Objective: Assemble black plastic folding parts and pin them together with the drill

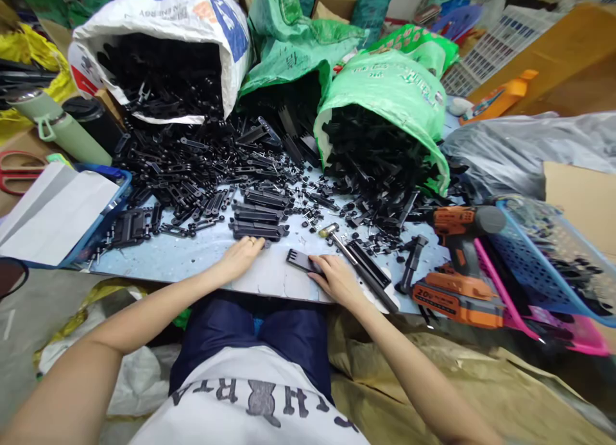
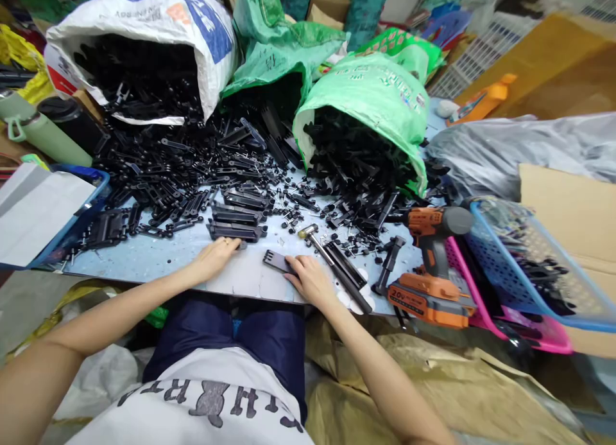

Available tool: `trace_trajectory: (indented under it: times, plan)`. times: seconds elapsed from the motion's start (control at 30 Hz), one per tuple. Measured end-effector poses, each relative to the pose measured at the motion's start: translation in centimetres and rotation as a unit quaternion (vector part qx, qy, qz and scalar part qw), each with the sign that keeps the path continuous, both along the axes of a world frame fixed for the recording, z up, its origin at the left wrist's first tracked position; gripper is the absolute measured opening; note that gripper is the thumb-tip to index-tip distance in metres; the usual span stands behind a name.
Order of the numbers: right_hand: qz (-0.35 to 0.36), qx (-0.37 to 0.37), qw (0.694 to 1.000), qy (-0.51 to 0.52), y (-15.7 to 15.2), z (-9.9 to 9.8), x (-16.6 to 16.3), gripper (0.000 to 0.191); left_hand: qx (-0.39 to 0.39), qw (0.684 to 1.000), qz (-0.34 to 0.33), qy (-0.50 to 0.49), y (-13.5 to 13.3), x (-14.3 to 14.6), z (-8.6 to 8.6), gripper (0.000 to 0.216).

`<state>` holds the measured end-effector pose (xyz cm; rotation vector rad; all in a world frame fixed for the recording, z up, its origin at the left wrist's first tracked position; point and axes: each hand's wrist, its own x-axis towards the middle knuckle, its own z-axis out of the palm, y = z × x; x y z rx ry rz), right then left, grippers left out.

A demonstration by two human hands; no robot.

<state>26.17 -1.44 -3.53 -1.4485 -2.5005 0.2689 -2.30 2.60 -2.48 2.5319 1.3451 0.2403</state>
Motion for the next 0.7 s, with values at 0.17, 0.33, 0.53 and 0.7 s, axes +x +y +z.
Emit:
trace_trajectory:
  times: [0.17, 0.33, 0.53, 0.7]
  plan:
    - [-0.022, -0.012, 0.999, 0.025, 1.3, 1.0, -4.5, 0.045, -0.011, 0.994, 0.077, -0.077, 0.4, -0.5, 1.3, 0.031]
    - [-0.096, -0.214, 0.896, 0.376, 2.0, 1.7, -8.9, 0.051, -0.099, 0.964, 0.092, -0.231, -2.1, -0.4, 2.9, 0.023]
    - [-0.168, -0.333, 0.744, 0.555, 1.3, 1.7, -11.4, 0.062, -0.121, 0.938, 0.129, -0.299, -3.5, -0.3, 3.2, 0.031]
    - [-0.162, -0.341, 0.719, 0.583, 0.7, 1.4, -12.5, 0.065, -0.161, 0.911, 0.169, -0.339, -3.9, 0.5, 2.9, 0.036]
